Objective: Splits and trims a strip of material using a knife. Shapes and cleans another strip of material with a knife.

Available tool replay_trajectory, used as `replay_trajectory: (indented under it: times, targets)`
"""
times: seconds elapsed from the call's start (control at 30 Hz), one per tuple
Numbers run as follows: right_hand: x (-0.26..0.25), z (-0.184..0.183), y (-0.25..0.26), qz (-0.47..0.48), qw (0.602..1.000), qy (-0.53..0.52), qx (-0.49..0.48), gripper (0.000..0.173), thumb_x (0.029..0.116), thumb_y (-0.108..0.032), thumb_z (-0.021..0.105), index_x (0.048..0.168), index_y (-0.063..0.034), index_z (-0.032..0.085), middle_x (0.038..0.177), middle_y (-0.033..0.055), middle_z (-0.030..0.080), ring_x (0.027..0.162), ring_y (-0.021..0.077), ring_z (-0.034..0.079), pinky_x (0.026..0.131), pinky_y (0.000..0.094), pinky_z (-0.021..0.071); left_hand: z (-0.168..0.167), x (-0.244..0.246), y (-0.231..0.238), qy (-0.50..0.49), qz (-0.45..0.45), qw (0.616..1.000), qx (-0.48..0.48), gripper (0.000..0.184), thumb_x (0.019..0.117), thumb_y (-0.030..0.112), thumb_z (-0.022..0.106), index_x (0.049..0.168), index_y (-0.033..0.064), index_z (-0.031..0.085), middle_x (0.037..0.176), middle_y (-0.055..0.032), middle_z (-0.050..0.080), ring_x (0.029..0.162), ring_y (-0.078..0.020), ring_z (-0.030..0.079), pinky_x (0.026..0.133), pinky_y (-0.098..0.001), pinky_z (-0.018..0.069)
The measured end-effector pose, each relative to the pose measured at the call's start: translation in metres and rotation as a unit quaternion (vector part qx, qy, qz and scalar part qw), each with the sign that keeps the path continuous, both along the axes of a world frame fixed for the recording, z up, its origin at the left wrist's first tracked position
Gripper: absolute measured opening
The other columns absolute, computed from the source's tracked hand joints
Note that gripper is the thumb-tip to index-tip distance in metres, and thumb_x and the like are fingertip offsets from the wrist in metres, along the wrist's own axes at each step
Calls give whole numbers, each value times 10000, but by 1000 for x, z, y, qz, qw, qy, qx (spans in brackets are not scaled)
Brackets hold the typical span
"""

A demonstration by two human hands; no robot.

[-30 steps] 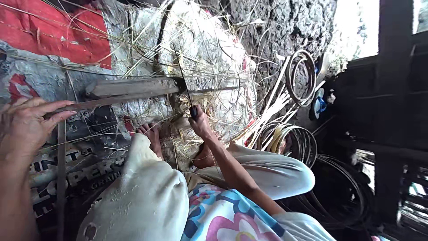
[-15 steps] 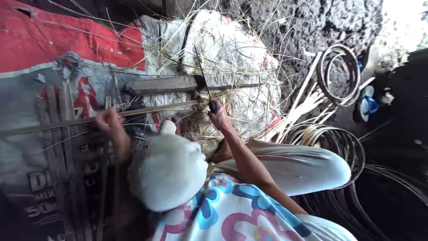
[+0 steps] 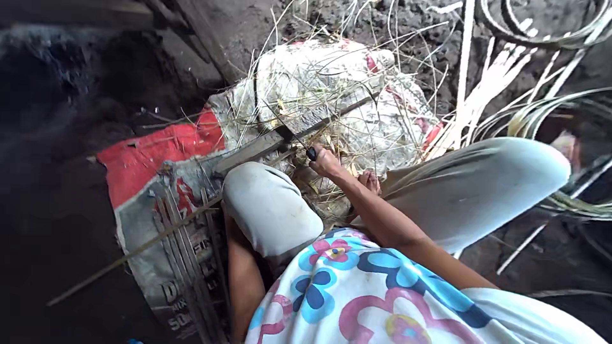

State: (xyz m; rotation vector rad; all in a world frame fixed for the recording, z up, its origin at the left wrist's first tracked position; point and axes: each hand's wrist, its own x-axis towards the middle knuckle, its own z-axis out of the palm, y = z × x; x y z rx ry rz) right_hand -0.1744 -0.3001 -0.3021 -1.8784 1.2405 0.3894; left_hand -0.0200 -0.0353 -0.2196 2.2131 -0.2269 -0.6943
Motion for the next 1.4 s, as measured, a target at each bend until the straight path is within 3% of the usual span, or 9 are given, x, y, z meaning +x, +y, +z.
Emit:
replay_trajectory:
  times: [0.07, 0.13, 0.27, 0.33, 0.43, 0.53, 0.67, 0.87, 1.4]
  targets:
    - [2, -2, 0, 3, 1000, -3, 3, 466, 939, -129, 643, 1388, -76, 531, 1165, 285, 673, 1099, 486, 657, 872, 693, 501, 63, -20, -12, 177, 130, 976, -6, 385, 1106, 51, 364, 1441, -125, 437, 1442, -267, 529, 1255, -266, 569, 1061, -338, 449]
    - [2, -8, 0, -6, 999, -31, 19, 458, 933, -113, 656, 1372, -50, 539, 1156, 300, 669, 1088, 493, 657, 876, 697, 498, 89, -65, -21, 164, 204, 965, 9, 393, 1120, 108, 319, 1462, -58, 419, 1439, -209, 519, 1272, -229, 546, 1065, -330, 443]
    - [3, -4, 10, -153, 937, -204, 237, 348, 946, -59, 644, 1283, -26, 565, 817, 101, 586, 581, 179, 545, 547, 354, 508, -90, -27, 66, -100, 95, 954, -266, 538, 1131, 296, 313, 1444, -130, 410, 1339, -312, 578, 1185, -288, 641, 934, -378, 570]
    - [7, 8, 19, -229, 885, -251, 317, 284, 989, -100, 590, 1265, -47, 544, 739, 42, 542, 516, 128, 512, 503, 304, 497, -74, 18, 53, 26, 206, 938, -278, 493, 1129, 346, 317, 1494, 25, 394, 1264, -137, 632, 1065, -167, 650, 905, -379, 559]
    - [7, 19, 19, -183, 928, -256, 201, 344, 1005, -196, 641, 1306, -43, 575, 833, 119, 603, 592, 197, 567, 583, 392, 532, 0, 56, 26, -4, 216, 915, -340, 479, 1146, 287, 212, 1572, 68, 220, 1291, -155, 607, 1037, -211, 677, 905, -390, 574]
    - [-5, 49, 13, -102, 951, -287, 52, 516, 934, -149, 707, 1419, -62, 554, 1093, 254, 692, 932, 390, 691, 857, 602, 533, 71, 71, -10, -127, 155, 892, -405, 397, 1134, 185, 290, 1512, 67, 260, 1140, -122, 643, 991, -249, 705, 866, -458, 605]
    - [-13, 68, 24, -96, 943, -318, 24, 658, 915, -77, 693, 1524, -132, 451, 1109, 259, 688, 950, 427, 687, 841, 629, 529, 123, 59, -73, -173, 23, 902, -395, 321, 1081, 128, 478, 1388, 123, 384, 1019, -23, 665, 930, -205, 724, 818, -428, 633]
    - [-10, 33, 51, -148, 945, -292, 19, 517, 931, -143, 667, 1430, -153, 532, 879, 225, 681, 681, 389, 665, 571, 584, 529, 109, 5, -149, -158, -69, 945, -278, 373, 1113, 209, 433, 1453, 63, 378, 1071, -62, 649, 932, -135, 706, 802, -308, 614]
    - [15, 19, 52, -109, 952, -283, 46, 539, 909, -68, 684, 1427, -102, 542, 1021, 263, 704, 904, 467, 698, 752, 670, 544, 72, -24, -181, -280, -186, 932, -137, 231, 1067, 198, 541, 1206, 14, 523, 1048, -111, 604, 870, -109, 614, 755, -256, 525]
